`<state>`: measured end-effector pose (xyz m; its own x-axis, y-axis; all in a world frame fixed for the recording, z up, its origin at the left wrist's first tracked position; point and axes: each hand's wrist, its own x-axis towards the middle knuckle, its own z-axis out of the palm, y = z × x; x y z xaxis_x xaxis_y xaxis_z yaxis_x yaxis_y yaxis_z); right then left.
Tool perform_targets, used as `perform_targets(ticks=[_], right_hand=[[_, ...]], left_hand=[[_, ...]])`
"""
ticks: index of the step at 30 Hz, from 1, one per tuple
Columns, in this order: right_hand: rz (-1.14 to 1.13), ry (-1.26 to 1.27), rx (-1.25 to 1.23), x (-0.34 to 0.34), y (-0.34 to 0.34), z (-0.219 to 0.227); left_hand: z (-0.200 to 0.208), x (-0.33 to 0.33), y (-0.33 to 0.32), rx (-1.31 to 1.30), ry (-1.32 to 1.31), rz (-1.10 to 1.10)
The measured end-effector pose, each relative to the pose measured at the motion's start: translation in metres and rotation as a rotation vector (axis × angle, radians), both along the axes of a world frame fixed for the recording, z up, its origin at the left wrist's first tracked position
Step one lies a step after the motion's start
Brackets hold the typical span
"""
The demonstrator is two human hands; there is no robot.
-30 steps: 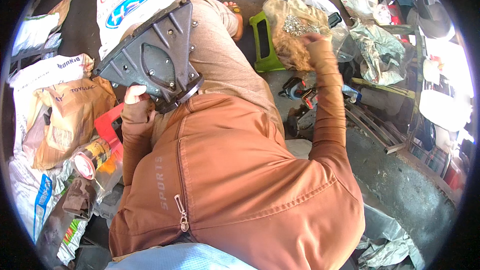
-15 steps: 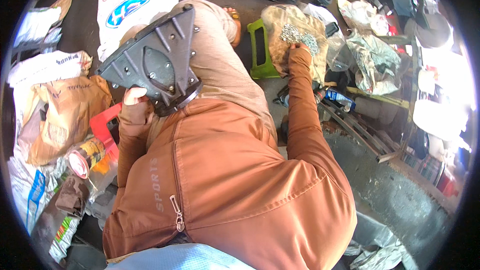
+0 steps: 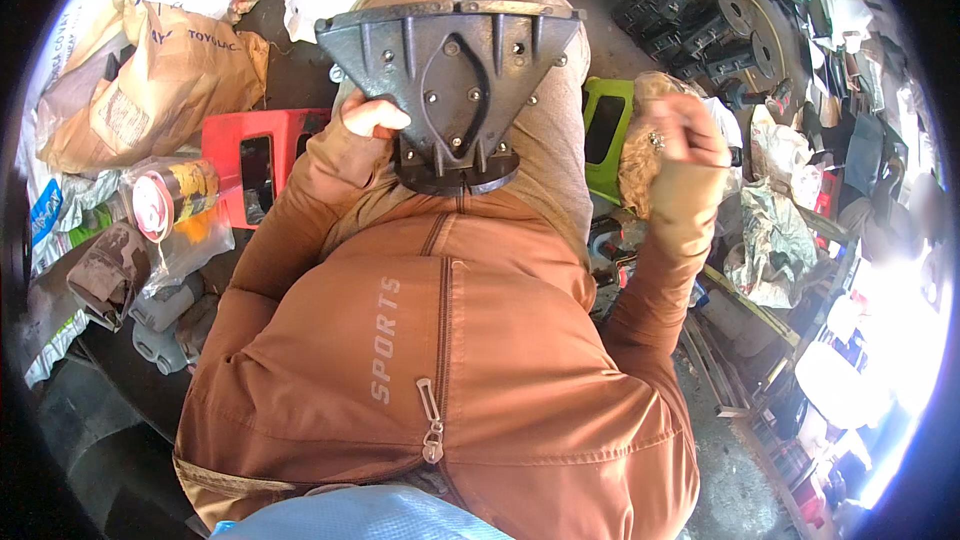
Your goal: The person sits on the floor and uses a cordless drill to fasten screws into a black metal part. They repeatedly insert screws by hand and tighten them with the drill, rotating the part to access different holes.
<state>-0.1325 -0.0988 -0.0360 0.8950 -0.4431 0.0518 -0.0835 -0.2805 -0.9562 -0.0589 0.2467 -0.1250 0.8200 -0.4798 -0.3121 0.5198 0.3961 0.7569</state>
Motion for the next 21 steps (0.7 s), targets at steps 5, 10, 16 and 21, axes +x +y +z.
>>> perform_targets(ticks=[5, 10, 16, 21], right_hand=[[0.754, -0.096, -0.549, 0.049, 0.134, 0.038], [0.771, -0.229, -0.925, 0.064, 0.155, 0.023], [0.749, -0.202, -1.028, 0.064, 0.162, 0.021], [0.755, -0.206, -0.986, 0.064, 0.16, 0.025]], left_hand=[[0.032, -0.006, -0.005, 0.062, 0.03, -0.008], [0.049, -0.015, 0.004, 0.209, -0.238, 0.033], [0.045, -0.014, 0.008, 0.223, -0.287, 0.032], [0.045, -0.014, 0.008, 0.249, -0.427, 0.037]])
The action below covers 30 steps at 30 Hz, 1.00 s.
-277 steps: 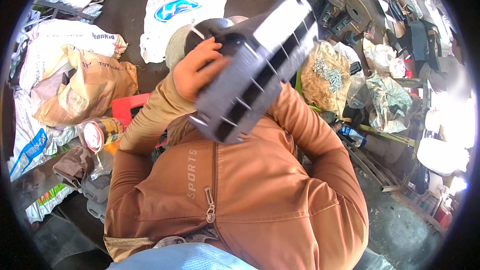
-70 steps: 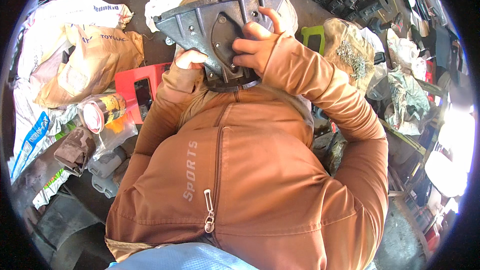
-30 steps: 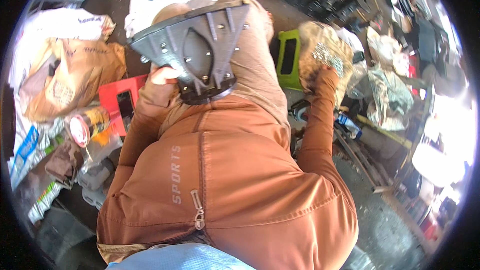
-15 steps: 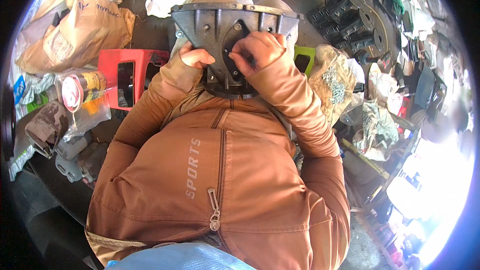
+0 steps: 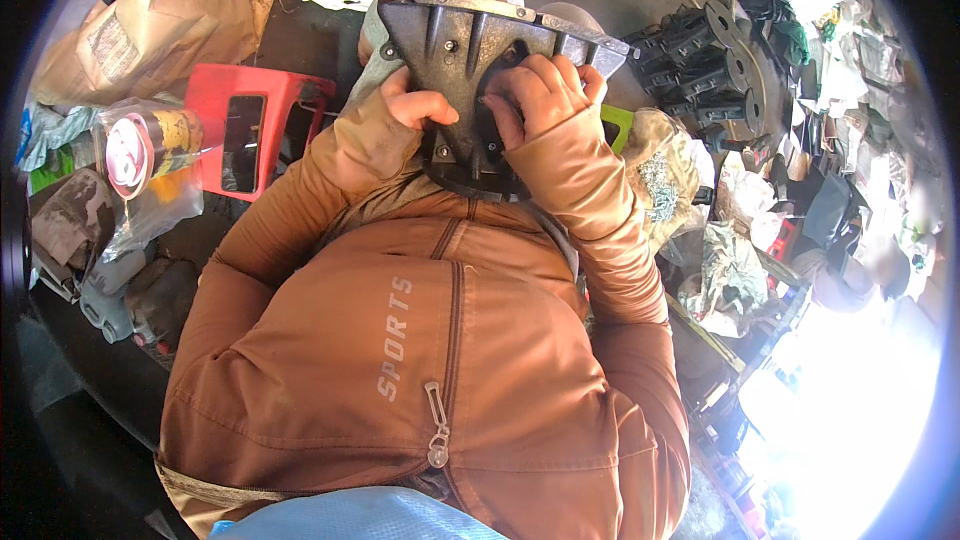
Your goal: The person sits on the floor and uses a cordless drill to fasten screws into a black metal part. They repeatedly insert screws by hand and tighten them with the drill, rotating the part to access different holes.
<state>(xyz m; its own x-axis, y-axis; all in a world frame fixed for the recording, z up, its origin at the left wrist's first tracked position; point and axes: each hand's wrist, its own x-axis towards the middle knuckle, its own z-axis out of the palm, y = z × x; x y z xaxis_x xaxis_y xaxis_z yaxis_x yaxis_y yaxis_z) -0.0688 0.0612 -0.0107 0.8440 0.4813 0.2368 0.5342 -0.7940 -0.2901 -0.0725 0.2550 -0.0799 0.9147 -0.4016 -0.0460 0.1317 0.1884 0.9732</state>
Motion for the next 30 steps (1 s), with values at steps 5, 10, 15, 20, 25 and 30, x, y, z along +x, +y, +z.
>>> perform_targets(ticks=[5, 10, 15, 20, 25, 30], right_hand=[[-0.016, -0.031, -0.104, -0.004, 0.003, -0.001], [-0.044, -0.076, -0.096, -0.008, 0.006, -0.004], [0.019, -0.128, -0.062, -0.011, 0.001, -0.006], [0.029, -0.17, -0.058, -0.009, -0.002, -0.01], [0.102, -0.259, -0.123, -0.004, -0.003, -0.007], [0.175, -0.261, -0.188, -0.002, -0.004, 0.0]], left_hand=[[-0.002, 0.004, -0.006, -0.126, 0.327, 0.02], [-0.001, 0.002, -0.006, -0.056, 0.178, 0.033], [-0.004, 0.0, -0.003, 0.028, 0.052, 0.013], [-0.012, 0.001, 0.004, 0.327, -0.618, 0.023], [-0.01, 0.0, 0.007, 0.335, -0.585, -0.016], [-0.008, -0.001, 0.001, 0.131, -0.286, -0.012]])
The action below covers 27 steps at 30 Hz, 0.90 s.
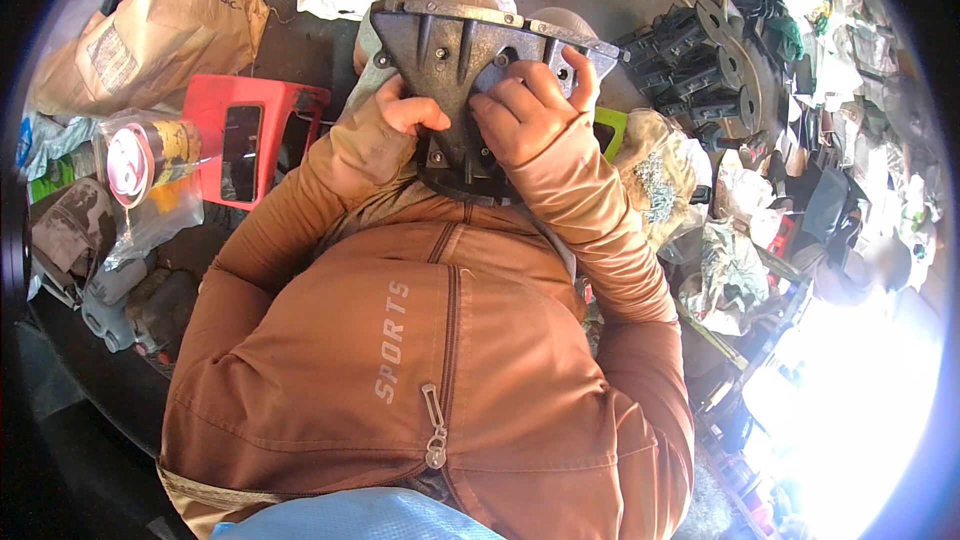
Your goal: The person sits on the floor and uses a cordless drill to fasten screws into a black metal part. They repeatedly insert screws by hand and tighten them with the drill, rotating the part to access different holes.
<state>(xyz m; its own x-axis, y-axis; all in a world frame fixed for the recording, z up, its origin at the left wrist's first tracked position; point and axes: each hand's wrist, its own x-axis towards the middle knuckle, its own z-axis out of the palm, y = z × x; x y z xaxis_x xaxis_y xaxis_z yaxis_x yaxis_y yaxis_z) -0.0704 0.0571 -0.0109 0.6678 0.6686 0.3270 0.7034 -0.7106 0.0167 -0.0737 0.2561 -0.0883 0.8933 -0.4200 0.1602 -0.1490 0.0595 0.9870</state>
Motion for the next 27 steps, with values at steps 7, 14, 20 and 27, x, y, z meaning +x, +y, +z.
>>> perform_targets(ticks=[7, 14, 20, 27], right_hand=[[-0.01, 0.005, 0.024, 0.002, -0.001, -0.002], [-0.078, -0.007, 0.104, 0.001, -0.005, -0.008], [-0.08, -0.016, 0.163, -0.003, -0.006, -0.015], [-0.127, 0.0, 0.175, -0.003, -0.005, -0.018]], left_hand=[[-0.006, 0.0, 0.002, 0.143, -0.23, 0.004], [0.003, 0.001, -0.003, -0.164, 0.464, -0.018], [0.0, 0.002, -0.006, -0.169, 0.447, 0.008], [-0.01, 0.001, 0.0, 0.112, -0.085, -0.003]])
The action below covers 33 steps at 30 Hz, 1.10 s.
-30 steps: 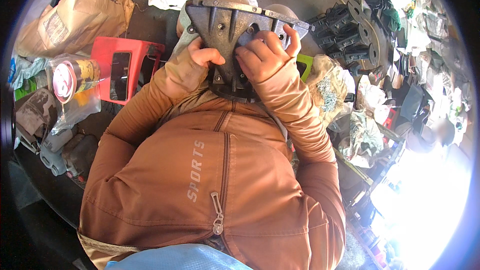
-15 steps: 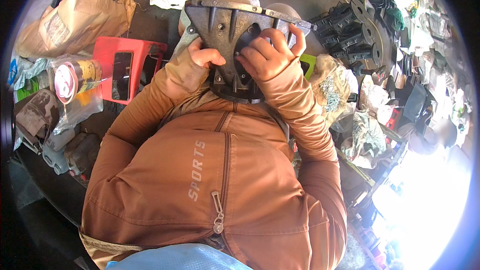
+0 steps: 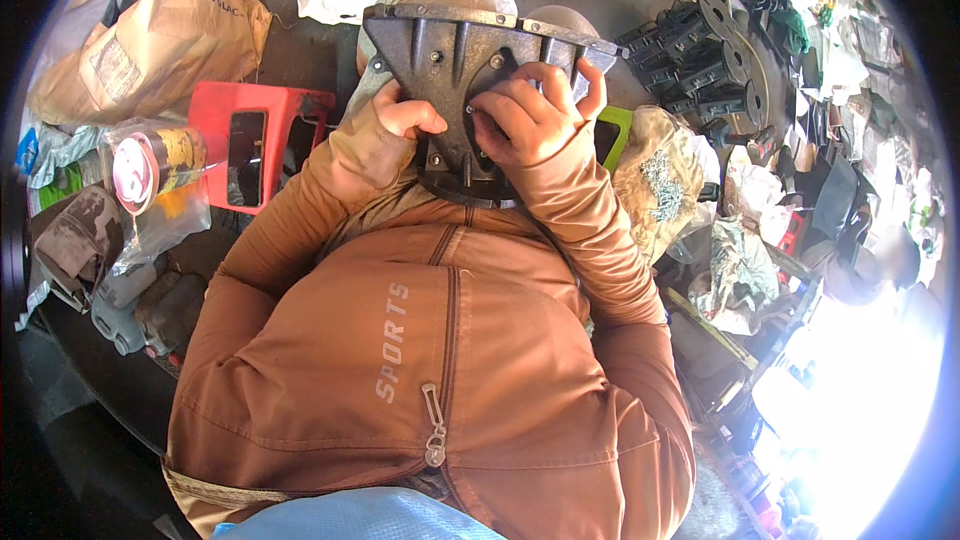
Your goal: The person sits on the floor and uses a cordless drill to fasten screws into a black metal part. They repeatedly insert screws by hand and tighten them with the drill, rotating the part to access different holes.
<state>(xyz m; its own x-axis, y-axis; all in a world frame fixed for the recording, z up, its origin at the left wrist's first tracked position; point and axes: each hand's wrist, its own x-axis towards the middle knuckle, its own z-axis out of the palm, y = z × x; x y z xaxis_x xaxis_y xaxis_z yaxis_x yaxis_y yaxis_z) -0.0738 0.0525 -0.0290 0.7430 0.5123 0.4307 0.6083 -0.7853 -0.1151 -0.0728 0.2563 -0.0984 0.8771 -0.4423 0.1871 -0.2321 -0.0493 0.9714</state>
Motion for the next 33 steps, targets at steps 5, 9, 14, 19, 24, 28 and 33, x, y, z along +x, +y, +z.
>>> perform_targets(ticks=[5, 9, 14, 19, 24, 28, 33], right_hand=[[-0.031, 0.01, 0.011, -0.001, 0.001, -0.001], [0.015, -0.002, 0.015, -0.001, -0.001, 0.0], [-0.009, 0.089, -0.009, -0.007, -0.008, 0.007], [0.019, 0.157, 0.01, -0.011, -0.015, 0.01], [0.038, 0.146, 0.047, -0.013, -0.015, 0.006], [-0.022, 0.146, 0.045, -0.016, -0.015, 0.006], [-0.044, 0.174, 0.047, -0.017, -0.015, 0.009]], left_hand=[[0.002, 0.003, -0.005, -0.155, 0.275, 0.029], [0.013, 0.004, -0.008, -0.323, 0.818, 0.074], [0.018, 0.006, -0.011, -0.315, 0.681, 0.052], [0.016, 0.005, -0.013, -0.368, 0.768, 0.045], [0.016, 0.006, -0.01, -0.356, 0.842, 0.041], [0.012, 0.007, -0.01, -0.354, 0.851, 0.018], [0.004, 0.007, -0.012, -0.384, 0.827, 0.03]])
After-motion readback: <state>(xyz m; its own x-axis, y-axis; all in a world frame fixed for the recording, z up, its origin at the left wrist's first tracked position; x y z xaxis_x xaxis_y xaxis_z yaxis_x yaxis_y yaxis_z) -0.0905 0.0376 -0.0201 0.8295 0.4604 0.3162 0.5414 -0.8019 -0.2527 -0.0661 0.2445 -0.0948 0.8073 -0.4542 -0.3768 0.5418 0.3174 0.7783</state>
